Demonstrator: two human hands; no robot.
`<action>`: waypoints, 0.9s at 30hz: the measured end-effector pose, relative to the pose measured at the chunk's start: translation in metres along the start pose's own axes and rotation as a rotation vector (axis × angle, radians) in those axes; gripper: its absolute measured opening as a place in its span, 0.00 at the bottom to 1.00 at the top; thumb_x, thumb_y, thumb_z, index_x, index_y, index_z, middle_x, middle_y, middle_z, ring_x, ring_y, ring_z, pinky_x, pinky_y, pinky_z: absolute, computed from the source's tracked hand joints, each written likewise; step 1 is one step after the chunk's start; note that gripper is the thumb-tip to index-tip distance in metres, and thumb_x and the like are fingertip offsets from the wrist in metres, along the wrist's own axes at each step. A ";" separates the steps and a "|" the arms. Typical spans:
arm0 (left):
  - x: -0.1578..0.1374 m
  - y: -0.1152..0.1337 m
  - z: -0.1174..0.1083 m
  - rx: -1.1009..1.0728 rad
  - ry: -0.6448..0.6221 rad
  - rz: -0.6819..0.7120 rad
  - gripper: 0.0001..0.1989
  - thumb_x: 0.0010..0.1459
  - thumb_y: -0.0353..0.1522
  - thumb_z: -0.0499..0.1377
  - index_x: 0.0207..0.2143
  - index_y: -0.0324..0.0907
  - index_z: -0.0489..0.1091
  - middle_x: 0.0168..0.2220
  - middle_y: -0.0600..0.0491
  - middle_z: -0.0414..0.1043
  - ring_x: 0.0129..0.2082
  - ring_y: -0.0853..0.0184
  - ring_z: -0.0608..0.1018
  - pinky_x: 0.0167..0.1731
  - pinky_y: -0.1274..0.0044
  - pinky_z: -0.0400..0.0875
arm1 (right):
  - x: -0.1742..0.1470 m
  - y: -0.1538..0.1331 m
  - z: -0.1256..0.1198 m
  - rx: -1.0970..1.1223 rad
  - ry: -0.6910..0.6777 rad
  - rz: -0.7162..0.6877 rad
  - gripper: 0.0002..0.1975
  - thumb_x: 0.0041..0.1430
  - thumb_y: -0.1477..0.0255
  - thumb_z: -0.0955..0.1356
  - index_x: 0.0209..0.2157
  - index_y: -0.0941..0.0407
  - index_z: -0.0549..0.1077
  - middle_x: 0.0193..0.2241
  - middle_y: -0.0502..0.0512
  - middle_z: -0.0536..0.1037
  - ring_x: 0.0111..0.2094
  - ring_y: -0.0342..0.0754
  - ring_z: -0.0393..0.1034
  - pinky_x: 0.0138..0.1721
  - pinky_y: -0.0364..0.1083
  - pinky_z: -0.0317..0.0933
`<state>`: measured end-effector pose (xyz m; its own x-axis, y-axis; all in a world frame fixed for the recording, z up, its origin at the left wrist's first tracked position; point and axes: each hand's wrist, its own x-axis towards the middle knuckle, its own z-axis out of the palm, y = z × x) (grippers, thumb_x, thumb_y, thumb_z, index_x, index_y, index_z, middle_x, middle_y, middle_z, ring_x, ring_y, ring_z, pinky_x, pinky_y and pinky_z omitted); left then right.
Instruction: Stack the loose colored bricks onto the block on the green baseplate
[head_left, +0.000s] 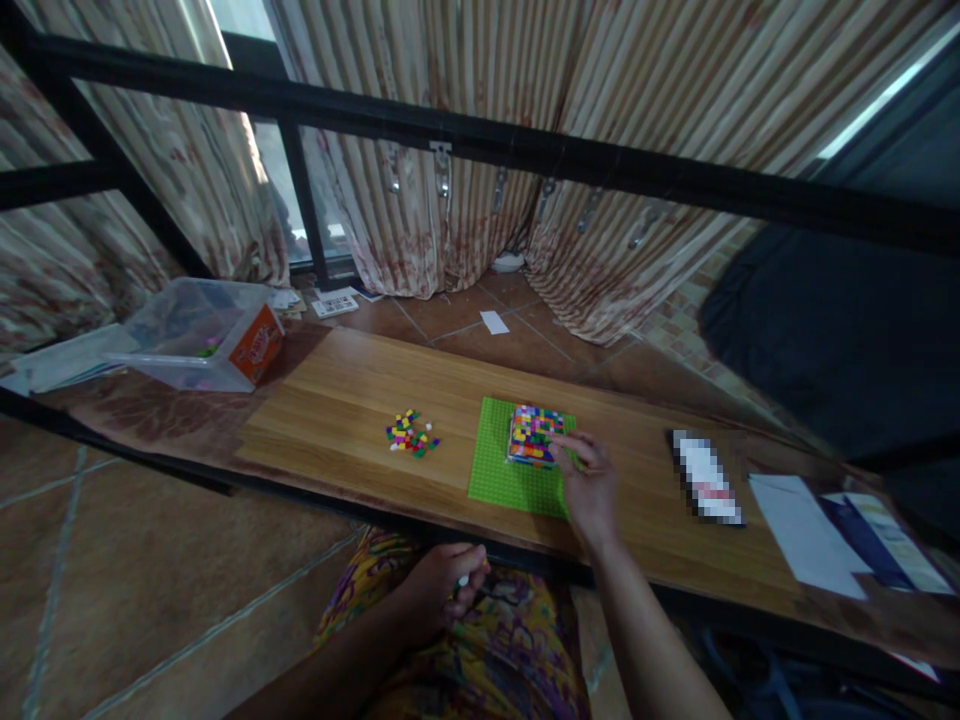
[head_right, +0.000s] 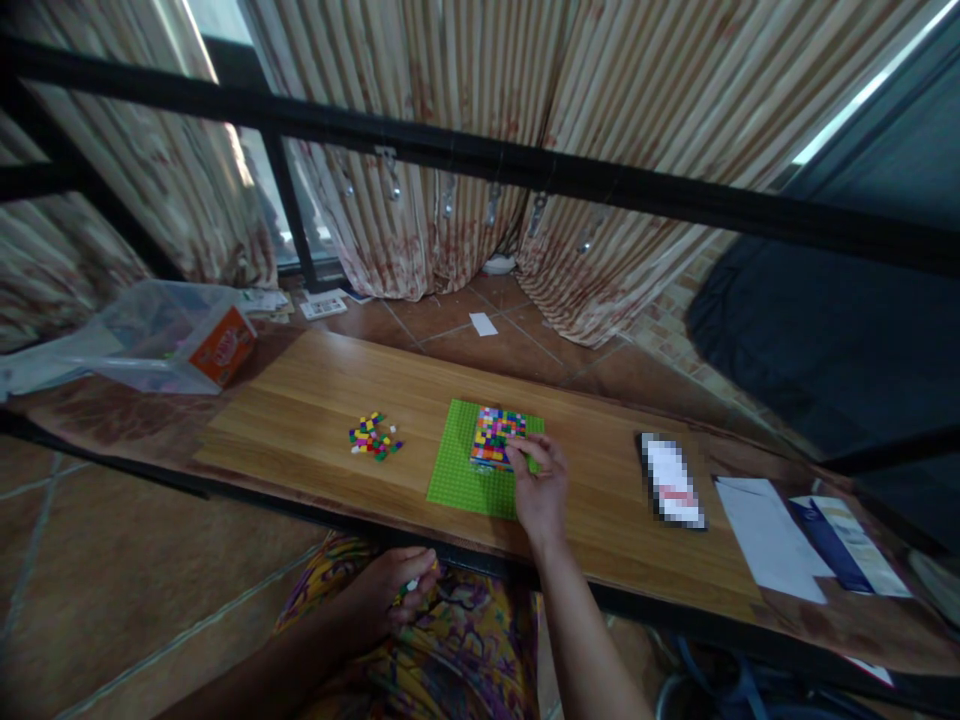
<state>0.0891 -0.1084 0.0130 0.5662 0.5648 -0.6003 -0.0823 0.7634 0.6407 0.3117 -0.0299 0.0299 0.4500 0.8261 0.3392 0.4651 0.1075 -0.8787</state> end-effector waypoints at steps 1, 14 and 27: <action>-0.001 0.001 0.000 0.007 0.001 -0.006 0.21 0.49 0.50 0.58 0.28 0.40 0.60 0.18 0.63 0.52 0.14 0.79 0.51 0.16 0.81 0.38 | 0.001 0.004 0.004 0.023 0.009 0.032 0.11 0.50 0.61 0.70 0.31 0.53 0.79 0.43 0.55 0.72 0.46 0.51 0.65 0.51 0.53 0.57; 0.006 -0.007 -0.009 0.052 -0.043 -0.039 0.22 0.52 0.51 0.55 0.27 0.41 0.60 0.16 0.63 0.52 0.12 0.79 0.50 0.13 0.80 0.38 | 0.003 0.015 0.022 0.365 0.035 0.327 0.11 0.40 0.66 0.74 0.29 0.53 0.80 0.37 0.53 0.78 0.43 0.51 0.69 0.47 0.52 0.61; 0.005 -0.001 -0.002 0.045 -0.001 -0.043 0.22 0.49 0.51 0.57 0.27 0.40 0.61 0.16 0.64 0.51 0.12 0.80 0.49 0.14 0.80 0.37 | 0.007 0.016 0.029 0.450 0.056 0.370 0.12 0.37 0.67 0.74 0.28 0.55 0.78 0.30 0.51 0.79 0.32 0.47 0.71 0.38 0.50 0.64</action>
<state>0.0909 -0.1058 0.0082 0.5693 0.5313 -0.6274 -0.0206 0.7721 0.6351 0.3000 -0.0065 0.0083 0.5664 0.8241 -0.0105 -0.0943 0.0521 -0.9942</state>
